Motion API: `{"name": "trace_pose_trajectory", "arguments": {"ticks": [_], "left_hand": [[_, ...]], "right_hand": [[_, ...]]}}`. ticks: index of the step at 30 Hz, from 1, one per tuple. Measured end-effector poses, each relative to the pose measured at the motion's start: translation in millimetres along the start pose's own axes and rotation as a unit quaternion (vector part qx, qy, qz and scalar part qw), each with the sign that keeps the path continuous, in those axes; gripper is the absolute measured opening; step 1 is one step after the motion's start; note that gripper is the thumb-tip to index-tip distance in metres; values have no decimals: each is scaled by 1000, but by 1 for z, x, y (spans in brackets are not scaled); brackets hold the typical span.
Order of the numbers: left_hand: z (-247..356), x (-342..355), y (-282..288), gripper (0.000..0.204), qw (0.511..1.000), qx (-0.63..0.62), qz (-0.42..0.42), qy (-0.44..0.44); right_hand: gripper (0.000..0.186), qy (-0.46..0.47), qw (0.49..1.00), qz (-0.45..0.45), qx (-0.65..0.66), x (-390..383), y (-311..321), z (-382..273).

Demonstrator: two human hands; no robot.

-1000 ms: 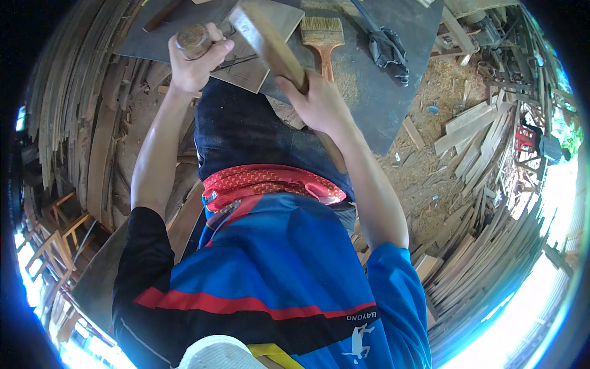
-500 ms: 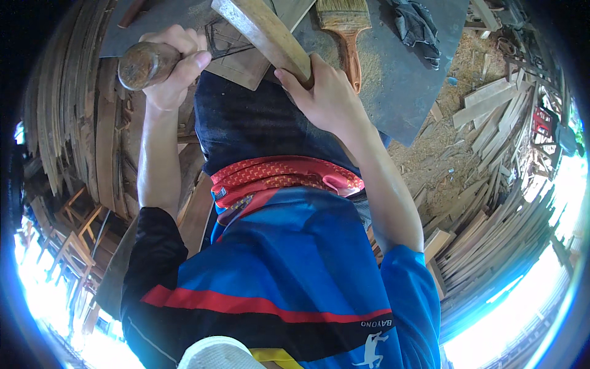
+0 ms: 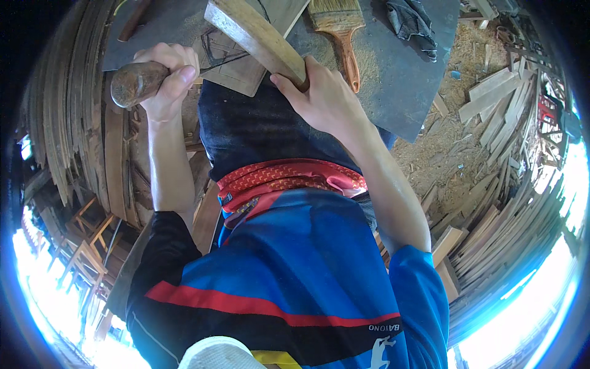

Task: Using a hand saw, chisel, and mallet to shape a wooden block.

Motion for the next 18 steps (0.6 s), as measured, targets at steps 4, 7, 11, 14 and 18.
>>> {"name": "trace_pose_trajectory", "arguments": {"ticks": [4,7,11,14,18], "left_hand": [[3,0,-1,17,1000,-13,-27,-5],[4,-3,34,17,995,-34,-20,-90],[-6,-19,72,23,965,-243,82,-45],[2,-39,105,22,931,-299,200,-62],[29,-60,127,21,928,-331,137,-100]], "right_hand": [[64,-5,1000,-6,5,2,-1,-1],[62,-5,1000,-2,-1,3,-1,1],[58,1,999,20,30,3,2,5],[56,-21,999,-2,30,2,1,2],[57,-27,999,7,34,0,4,3]]}}
Point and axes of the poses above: each hand's wrist, its own x-axis towards the middle knuckle, its own y-axis out of the back of the hand, z = x × y, the point moved 6 cm from there along x, towards the middle knuckle, and after that the axes turned 14 degrees about y, right-handed, at the moved point
